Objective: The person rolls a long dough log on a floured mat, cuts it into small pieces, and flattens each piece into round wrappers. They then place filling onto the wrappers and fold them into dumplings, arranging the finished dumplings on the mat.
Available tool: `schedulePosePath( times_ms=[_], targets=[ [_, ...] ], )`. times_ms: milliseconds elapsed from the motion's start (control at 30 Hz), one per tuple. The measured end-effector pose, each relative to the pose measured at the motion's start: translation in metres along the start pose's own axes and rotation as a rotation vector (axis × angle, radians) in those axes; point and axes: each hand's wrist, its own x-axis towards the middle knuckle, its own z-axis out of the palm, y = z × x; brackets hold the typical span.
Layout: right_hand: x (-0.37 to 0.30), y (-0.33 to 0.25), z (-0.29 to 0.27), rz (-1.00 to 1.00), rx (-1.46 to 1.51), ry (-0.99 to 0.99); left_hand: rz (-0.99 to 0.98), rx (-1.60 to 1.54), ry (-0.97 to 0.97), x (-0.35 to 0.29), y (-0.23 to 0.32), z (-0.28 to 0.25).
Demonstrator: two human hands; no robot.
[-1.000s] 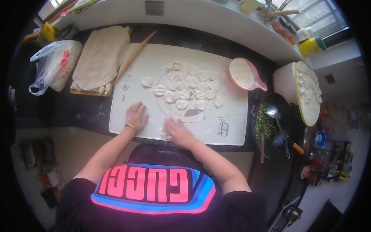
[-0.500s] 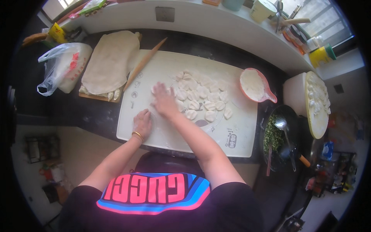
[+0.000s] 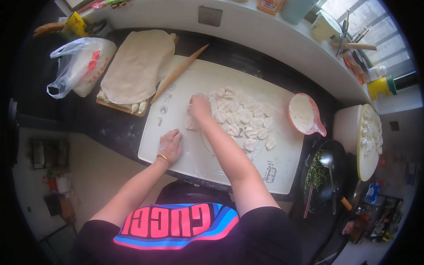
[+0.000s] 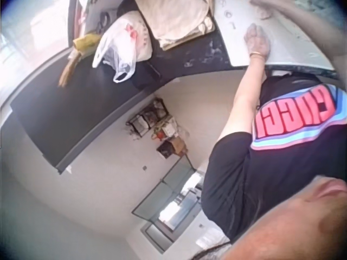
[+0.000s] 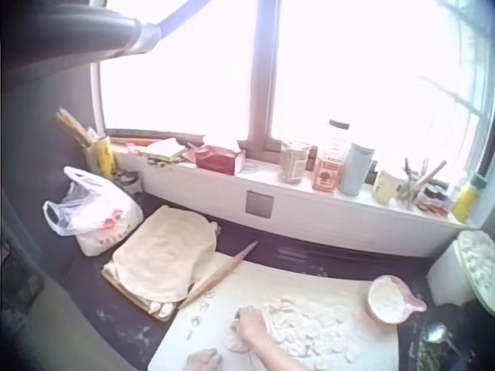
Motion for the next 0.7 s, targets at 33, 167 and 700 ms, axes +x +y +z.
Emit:
schedulePosePath(
  times_ms=[33,167,700],
  targets=[
    [-0.002,0.001,-0.008,0.091,0.135,-0.001,0.010,0.003,0.018,0.000,-0.001,0.001],
    [-0.017,0.012,-0.028,0.231,0.438,0.139,0.027,0.005,0.061,0.000,0.000,0.004],
    [-0.004,0.004,-0.026,-0.072,-0.158,-0.409,-0.004,0.032,-0.008,0.000,0.003,-0.003]
  ],
)
